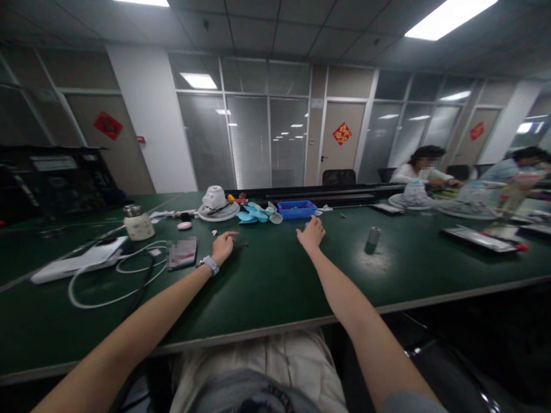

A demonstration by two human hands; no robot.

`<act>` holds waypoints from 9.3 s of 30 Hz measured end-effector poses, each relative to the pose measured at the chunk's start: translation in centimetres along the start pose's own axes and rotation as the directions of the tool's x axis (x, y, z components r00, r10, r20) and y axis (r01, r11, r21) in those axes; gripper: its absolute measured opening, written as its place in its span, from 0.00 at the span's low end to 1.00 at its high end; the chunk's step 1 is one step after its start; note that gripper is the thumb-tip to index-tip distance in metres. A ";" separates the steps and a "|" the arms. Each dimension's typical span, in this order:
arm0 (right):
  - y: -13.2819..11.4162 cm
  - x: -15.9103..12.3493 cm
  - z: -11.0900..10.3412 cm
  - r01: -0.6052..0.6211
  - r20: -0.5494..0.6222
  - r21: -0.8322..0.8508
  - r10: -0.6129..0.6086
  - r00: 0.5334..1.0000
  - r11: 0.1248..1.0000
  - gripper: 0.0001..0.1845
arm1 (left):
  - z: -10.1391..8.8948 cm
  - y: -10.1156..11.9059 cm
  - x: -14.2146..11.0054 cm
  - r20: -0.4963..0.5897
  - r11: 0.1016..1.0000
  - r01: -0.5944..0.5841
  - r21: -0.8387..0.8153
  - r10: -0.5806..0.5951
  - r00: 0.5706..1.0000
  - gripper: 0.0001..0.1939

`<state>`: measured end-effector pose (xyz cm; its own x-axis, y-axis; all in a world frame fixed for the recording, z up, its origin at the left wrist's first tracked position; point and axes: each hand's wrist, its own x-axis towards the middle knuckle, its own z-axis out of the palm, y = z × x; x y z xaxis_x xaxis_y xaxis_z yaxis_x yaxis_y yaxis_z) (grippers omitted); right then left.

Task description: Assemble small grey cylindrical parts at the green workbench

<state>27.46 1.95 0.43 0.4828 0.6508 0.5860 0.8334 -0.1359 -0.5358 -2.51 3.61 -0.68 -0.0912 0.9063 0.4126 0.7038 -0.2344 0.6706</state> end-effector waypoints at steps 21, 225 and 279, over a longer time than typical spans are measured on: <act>-8.6 -5.3 0.5 0.567 0.366 0.328 -0.655 0.661 0.755 0.17 | -0.3 0.1 -0.3 0.032 0.999 0.042 0.014 -0.042 0.999 0.19; 0.8 3.3 -3.7 0.173 0.302 -0.163 -0.118 0.946 0.971 0.13 | 0.3 0.3 -0.2 0.159 0.999 -0.034 0.026 0.029 0.987 0.14; -9.1 -6.8 1.6 0.341 0.389 0.256 -0.419 0.821 0.905 0.23 | -1.7 1.1 1.0 0.141 0.988 -0.151 0.027 0.145 0.979 0.19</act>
<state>16.10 -0.04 0.33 -0.0576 0.8813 0.4691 0.8494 0.2902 -0.4409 -3.01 3.63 1.50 0.1122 0.9030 0.4147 0.7285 -0.3586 0.5837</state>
